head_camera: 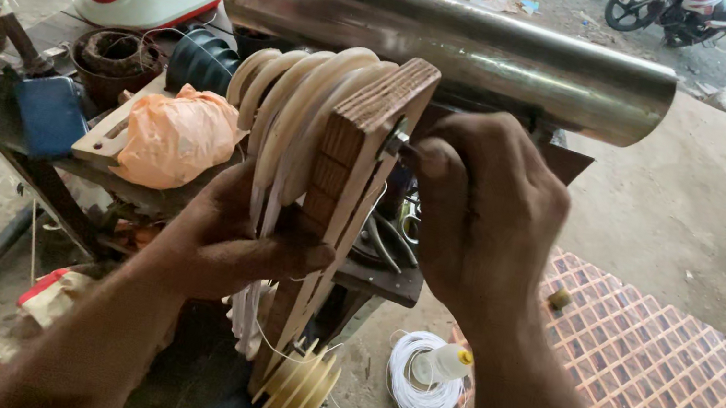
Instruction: The person sits on the floor at a low workbench and winds white cord onto a wooden reel assembly fitted with stacked pulley discs, guiding the cord by hand. They use pliers to adjust and tighten the assembly, then lift the reel and continue winding the cord by hand.
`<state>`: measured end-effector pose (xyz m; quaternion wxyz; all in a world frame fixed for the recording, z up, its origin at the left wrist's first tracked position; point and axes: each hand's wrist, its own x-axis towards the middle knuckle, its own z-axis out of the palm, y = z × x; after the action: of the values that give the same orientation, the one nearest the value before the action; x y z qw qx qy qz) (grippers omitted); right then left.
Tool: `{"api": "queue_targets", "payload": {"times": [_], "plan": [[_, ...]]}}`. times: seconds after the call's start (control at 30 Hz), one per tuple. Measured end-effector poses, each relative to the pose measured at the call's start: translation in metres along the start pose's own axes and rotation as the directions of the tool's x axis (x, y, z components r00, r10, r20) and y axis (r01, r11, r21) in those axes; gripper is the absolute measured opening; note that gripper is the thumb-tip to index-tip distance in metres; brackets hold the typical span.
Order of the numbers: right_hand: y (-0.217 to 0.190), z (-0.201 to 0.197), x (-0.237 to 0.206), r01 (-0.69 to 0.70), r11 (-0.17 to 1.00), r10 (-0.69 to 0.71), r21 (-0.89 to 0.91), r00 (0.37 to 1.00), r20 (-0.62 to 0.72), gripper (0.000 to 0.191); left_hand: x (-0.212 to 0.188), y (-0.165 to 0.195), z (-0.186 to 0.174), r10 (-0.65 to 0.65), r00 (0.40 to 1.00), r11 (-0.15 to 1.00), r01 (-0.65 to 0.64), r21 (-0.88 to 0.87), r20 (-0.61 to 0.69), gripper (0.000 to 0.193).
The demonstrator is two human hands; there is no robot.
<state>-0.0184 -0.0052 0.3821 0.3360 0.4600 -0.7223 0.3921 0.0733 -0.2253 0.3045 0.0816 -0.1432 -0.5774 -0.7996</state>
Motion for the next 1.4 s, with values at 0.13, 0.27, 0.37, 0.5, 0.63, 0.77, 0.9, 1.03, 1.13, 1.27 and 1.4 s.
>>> {"api": "queue_targets", "payload": {"times": [0.13,0.27,0.37,0.5,0.63,0.77,0.9,1.03,1.13,1.27,1.4], "plan": [[-0.027,-0.005,0.024,0.060,0.997,-0.052,-0.055,0.990,0.134,0.019,-0.002,0.008,0.011,0.031,0.999,0.999,-0.030,-0.028,0.025,0.051],[-0.027,-0.001,0.023,0.041,0.999,-0.042,0.010,0.986,0.161,0.017,-0.004,0.010,0.013,0.021,1.000,1.000,-0.021,0.012,0.002,0.047],[-0.014,-0.005,0.030,0.272,0.956,-0.249,-0.109,0.950,0.188,0.011,-0.004,0.010,0.012,0.021,1.000,1.000,-0.021,0.001,0.007,0.046],[-0.010,-0.013,0.035,0.388,0.915,-0.358,-0.110,0.907,0.222,0.012,-0.008,0.011,0.012,-0.005,1.000,1.000,0.005,0.018,-0.013,0.048],[-0.020,-0.017,0.025,0.178,0.983,-0.183,0.045,0.970,0.162,0.013,-0.008,0.009,0.018,-0.012,1.000,1.000,0.011,0.027,0.026,0.040],[-0.019,-0.014,0.023,0.084,0.993,-0.066,-0.086,0.977,0.200,0.005,-0.003,0.005,0.021,0.033,0.999,0.999,-0.033,0.040,-0.001,0.047],[-0.014,-0.016,0.026,0.236,0.971,-0.226,-0.033,0.956,0.190,0.008,-0.001,0.004,0.019,0.041,0.999,0.999,-0.042,0.030,0.028,0.044],[-0.011,-0.015,0.025,0.273,0.962,-0.274,0.032,0.948,0.161,0.015,0.003,0.003,0.017,0.034,0.999,0.999,-0.033,0.026,-0.024,0.042],[-0.006,-0.011,0.024,0.199,0.980,-0.190,-0.030,0.964,0.188,0.011,0.004,0.003,0.017,0.058,0.998,0.998,-0.058,-0.039,0.009,0.047],[0.000,-0.008,0.024,0.150,0.984,-0.120,-0.095,0.955,0.273,0.008,0.005,0.002,0.014,0.015,1.000,0.999,-0.016,0.035,0.019,0.040],[0.000,-0.006,0.026,0.343,0.934,-0.319,-0.101,0.927,0.197,0.008,0.008,-0.001,0.012,0.027,1.000,0.999,-0.027,0.036,0.013,0.040]]}}
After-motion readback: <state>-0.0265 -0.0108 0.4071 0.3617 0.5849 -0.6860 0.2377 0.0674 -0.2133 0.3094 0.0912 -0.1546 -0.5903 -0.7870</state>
